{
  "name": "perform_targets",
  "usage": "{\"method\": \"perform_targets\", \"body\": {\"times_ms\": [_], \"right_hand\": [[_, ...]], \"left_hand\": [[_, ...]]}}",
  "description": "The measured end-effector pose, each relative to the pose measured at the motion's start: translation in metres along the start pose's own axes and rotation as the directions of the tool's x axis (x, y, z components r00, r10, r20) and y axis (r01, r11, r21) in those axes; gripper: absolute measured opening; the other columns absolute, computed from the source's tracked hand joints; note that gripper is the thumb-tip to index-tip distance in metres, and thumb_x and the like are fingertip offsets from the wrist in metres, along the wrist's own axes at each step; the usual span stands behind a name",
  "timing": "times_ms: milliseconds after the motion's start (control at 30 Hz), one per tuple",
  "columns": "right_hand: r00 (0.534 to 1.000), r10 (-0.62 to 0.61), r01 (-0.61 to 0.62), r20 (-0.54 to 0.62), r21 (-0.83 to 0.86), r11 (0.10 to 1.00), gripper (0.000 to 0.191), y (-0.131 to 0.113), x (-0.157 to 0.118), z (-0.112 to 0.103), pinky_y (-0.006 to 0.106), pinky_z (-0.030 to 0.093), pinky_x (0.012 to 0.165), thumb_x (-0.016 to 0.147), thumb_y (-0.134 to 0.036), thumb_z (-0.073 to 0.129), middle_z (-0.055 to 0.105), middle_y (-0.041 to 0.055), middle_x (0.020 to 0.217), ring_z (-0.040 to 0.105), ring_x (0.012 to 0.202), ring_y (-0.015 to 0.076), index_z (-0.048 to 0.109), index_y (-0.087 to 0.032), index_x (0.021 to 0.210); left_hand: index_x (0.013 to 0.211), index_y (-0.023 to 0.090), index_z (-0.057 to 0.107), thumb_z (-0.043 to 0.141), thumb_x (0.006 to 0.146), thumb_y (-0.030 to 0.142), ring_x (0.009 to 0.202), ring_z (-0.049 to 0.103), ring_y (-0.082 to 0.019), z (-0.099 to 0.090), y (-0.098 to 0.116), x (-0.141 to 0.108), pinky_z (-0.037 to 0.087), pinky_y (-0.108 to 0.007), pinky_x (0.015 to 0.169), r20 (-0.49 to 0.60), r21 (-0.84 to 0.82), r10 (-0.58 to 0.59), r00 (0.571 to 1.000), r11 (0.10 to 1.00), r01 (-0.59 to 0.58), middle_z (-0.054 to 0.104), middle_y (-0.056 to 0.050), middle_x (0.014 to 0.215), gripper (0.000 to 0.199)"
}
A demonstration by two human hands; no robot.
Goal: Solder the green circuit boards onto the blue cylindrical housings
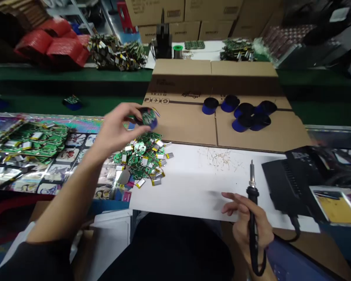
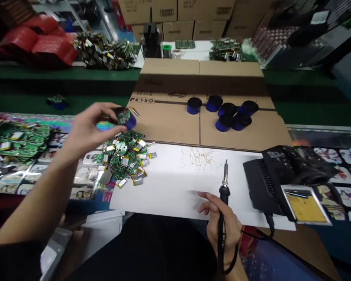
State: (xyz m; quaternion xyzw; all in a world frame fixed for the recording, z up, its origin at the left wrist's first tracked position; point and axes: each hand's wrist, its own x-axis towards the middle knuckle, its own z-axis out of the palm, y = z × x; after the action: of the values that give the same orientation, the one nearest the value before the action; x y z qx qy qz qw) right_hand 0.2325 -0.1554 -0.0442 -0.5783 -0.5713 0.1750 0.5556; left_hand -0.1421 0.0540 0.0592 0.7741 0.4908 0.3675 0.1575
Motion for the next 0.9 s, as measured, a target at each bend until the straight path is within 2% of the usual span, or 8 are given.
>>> {"method": "perform_targets", "body": {"times_ms": [167,233,333,433,500,633,767,900], "right_hand": [[0.996,-0.029,0.037,0.085,-0.090,0.995,0.017,0.005,-0.001,-0.001,0.027,0.066,0.057,0.105,-0.024,0.061,0.083,0.0027,0.085,0.071,0.053,0.0141,0.077,-0.021,0.111],[0.994,-0.028,0.039,0.103,-0.107,0.994,0.019,0.007,-0.002,0.000,0.026,0.066,0.058,0.105,-0.025,0.060,0.081,0.0016,0.080,0.072,0.054,0.0154,0.077,-0.022,0.112],[0.995,-0.044,0.053,0.090,-0.107,0.993,0.021,0.012,-0.004,0.000,0.026,0.066,0.055,0.105,-0.026,0.059,0.082,0.0020,0.083,0.073,0.054,0.0165,0.078,-0.024,0.114],[0.996,-0.044,0.051,0.078,-0.095,0.994,0.019,0.015,-0.004,0.001,0.028,0.066,0.054,0.103,-0.028,0.061,0.084,0.0033,0.087,0.073,0.053,0.0174,0.078,-0.025,0.113],[0.997,-0.025,0.030,0.068,-0.084,0.996,0.017,0.016,-0.003,0.003,0.027,0.065,0.051,0.101,-0.029,0.065,0.085,0.0040,0.087,0.072,0.051,0.0176,0.078,-0.025,0.111],[0.998,-0.015,0.019,0.053,-0.064,0.998,0.017,0.010,-0.004,0.011,0.024,0.059,0.043,0.098,-0.033,0.070,0.086,0.0065,0.090,0.071,0.050,0.0167,0.079,-0.023,0.108],[0.990,0.126,-0.130,-0.059,-0.063,0.990,0.019,-0.003,-0.008,0.021,0.023,0.058,0.048,0.099,-0.038,0.072,0.085,0.0082,0.091,0.069,0.052,0.0141,0.078,-0.021,0.101],[0.977,0.167,-0.165,-0.134,0.023,0.986,0.024,-0.008,-0.012,0.019,0.026,0.058,0.054,0.102,-0.042,0.068,0.083,0.0067,0.083,0.069,0.054,0.0154,0.078,-0.020,0.097]], "left_hand": [[0.086,0.013,0.063,0.078,0.092,0.067,0.078,0.061,-0.008,-0.021,-0.111,0.047,0.048,-0.023,0.066,-0.170,0.286,0.068,0.983,0.958,-0.017,0.074,0.003,0.093,0.056],[0.079,0.015,0.059,0.073,0.094,0.070,0.065,0.052,-0.005,-0.017,-0.134,0.054,0.040,-0.023,0.060,-0.231,0.319,0.139,0.963,0.946,-0.060,0.063,0.006,0.071,0.058],[0.077,0.022,0.054,0.070,0.091,0.076,0.060,0.048,-0.011,-0.007,-0.140,0.063,0.039,-0.030,0.055,-0.299,0.320,0.210,0.931,0.941,-0.110,0.053,0.004,0.062,0.058],[0.089,0.023,0.060,0.063,0.098,0.071,0.078,0.058,-0.019,0.009,-0.119,0.080,0.049,-0.038,0.065,-0.307,0.296,0.204,0.929,0.949,-0.111,0.063,-0.003,0.076,0.049],[0.100,0.018,0.065,0.056,0.104,0.064,0.093,0.063,-0.019,0.029,-0.094,0.096,0.054,-0.040,0.079,-0.228,0.267,0.179,0.957,0.957,-0.115,0.070,-0.006,0.092,0.046],[0.120,0.015,0.066,0.068,0.099,0.052,0.104,0.072,-0.021,0.103,-0.029,0.126,0.059,-0.038,0.092,0.085,0.156,0.128,0.988,0.978,-0.141,0.077,-0.010,0.120,0.043],[0.148,0.009,0.050,0.087,0.084,0.055,0.129,0.069,-0.033,0.184,0.024,0.151,0.058,-0.040,0.104,0.249,0.091,0.017,0.968,0.995,-0.041,0.067,-0.024,0.145,0.087],[0.140,0.008,0.057,0.086,0.085,0.043,0.128,0.069,-0.041,0.209,0.048,0.162,0.055,-0.047,0.107,0.336,0.073,-0.076,0.939,0.996,0.054,0.071,-0.025,0.137,0.071]]}}
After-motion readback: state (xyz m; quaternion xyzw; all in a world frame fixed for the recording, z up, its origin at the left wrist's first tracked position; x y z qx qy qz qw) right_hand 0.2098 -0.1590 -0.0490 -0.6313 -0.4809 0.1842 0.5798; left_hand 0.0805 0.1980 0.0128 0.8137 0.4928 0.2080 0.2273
